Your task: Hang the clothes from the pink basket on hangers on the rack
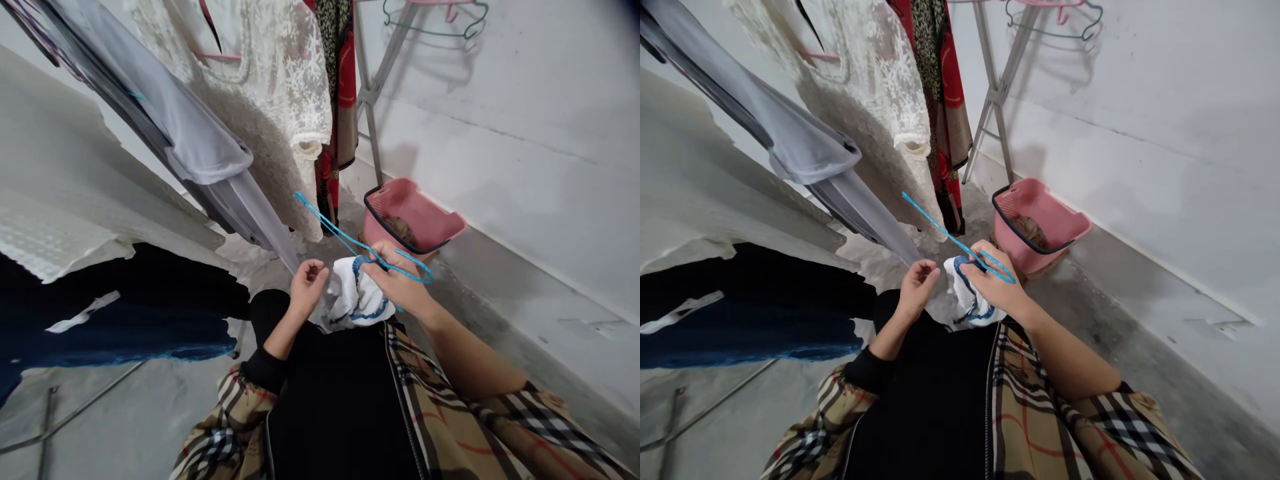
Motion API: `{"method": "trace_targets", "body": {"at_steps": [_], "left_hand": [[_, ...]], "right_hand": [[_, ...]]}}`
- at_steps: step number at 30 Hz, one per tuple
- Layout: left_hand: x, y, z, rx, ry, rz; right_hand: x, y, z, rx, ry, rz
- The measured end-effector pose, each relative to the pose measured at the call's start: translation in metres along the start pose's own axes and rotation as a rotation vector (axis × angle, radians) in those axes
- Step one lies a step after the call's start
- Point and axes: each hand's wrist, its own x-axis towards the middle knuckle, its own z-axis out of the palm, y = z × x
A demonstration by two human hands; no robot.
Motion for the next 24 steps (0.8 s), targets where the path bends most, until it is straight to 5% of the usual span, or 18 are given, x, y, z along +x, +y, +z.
{"method": "trace_targets", "body": {"at_steps": [2,7,13,18,21,24], "left_hand": [[-0.011,0.001,0.011,0.014,0.037,0.112],[-0.032,0.0,0.031,0.074,-0.13,0.239],[-0.017,0.0,0.042,0.079,0.03,0.274],[-0.005,0.009,0.036,0.162,-0.133,0.297],[-0.004,0.018,0.027,0.072,-0.288,0.165],[-0.006,0.031,0.015,-0.058,-0.472,-0.165]], "right_hand": [[0.001,0.002,0.004,-0.023,0.024,-0.015],[0.002,0.001,0.009,0.003,0.028,0.036],[-0.004,-0.002,0.012,-0.011,-0.042,0.031],[-0.004,0.003,0.008,-0.023,-0.067,-0.02],[-0.002,0.008,0.005,-0.065,-0.032,-0.03],[-0.003,0.018,0.0,-0.098,0.004,-0.02]]}}
